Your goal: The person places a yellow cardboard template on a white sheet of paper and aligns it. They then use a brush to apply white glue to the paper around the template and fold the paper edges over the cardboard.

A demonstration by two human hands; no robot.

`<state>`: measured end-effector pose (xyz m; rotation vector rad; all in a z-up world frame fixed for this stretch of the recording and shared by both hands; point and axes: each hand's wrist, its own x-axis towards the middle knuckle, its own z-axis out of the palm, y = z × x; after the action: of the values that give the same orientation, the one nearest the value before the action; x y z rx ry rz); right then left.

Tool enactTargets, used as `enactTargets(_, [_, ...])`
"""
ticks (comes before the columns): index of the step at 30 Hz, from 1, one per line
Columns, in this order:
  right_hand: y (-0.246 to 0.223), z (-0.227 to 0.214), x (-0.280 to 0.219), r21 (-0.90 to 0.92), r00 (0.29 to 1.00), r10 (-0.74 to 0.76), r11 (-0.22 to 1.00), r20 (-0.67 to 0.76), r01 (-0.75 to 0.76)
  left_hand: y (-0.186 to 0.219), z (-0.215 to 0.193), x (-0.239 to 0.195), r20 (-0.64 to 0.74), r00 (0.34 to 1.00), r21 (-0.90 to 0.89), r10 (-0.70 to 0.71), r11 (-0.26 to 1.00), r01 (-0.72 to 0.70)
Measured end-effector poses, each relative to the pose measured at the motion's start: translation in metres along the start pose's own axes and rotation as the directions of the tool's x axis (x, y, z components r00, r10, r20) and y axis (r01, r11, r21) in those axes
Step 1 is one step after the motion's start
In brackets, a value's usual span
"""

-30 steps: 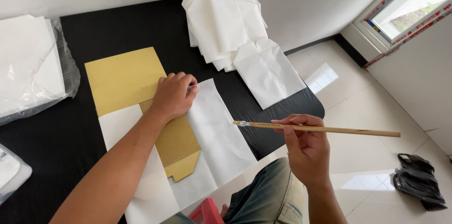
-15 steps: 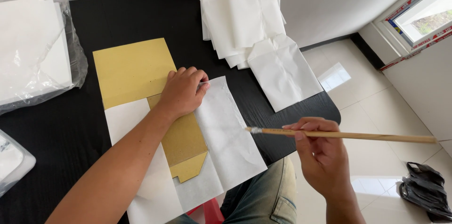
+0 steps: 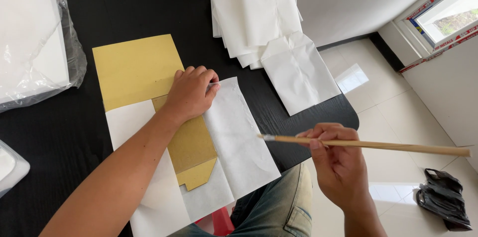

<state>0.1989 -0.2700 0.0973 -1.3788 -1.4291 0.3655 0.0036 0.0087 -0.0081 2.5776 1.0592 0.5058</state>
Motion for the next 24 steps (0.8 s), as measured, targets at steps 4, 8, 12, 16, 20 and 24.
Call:
enactTargets(4, [0.011,0.015,0.013,0.020,0.996,-0.089,0.996,0.003,0.089,0.003,-0.004,-0.001,-0.012,1.000,0.003,0.015,1.000,-0.015])
enactTargets(8, [0.009,0.015,0.015,-0.081,0.996,-0.055,0.995,0.068,0.061,0.003,-0.006,0.000,0.060,0.998,0.043,-0.005,0.999,0.002])
enactTargets(12, [-0.013,0.001,0.000,-0.212,0.982,0.139,0.971,0.130,-0.110,0.000,0.000,0.000,-0.005,1.000,-0.011,0.001,1.000,-0.001])
enactTargets(16, [-0.011,0.000,-0.006,-0.216,0.994,0.077,0.975,0.081,-0.058,0.000,0.000,-0.001,-0.009,1.000,-0.013,0.011,1.000,-0.011])
enactTargets(20, [-0.002,0.008,-0.004,-0.106,0.995,-0.068,0.991,0.079,0.076,0.001,0.000,-0.001,-0.005,1.000,0.000,0.009,1.000,-0.009])
enactTargets(24, [-0.007,0.004,-0.016,-0.160,0.995,0.003,0.987,0.103,0.014,0.000,-0.001,0.000,-0.007,1.000,-0.010,0.012,1.000,-0.012])
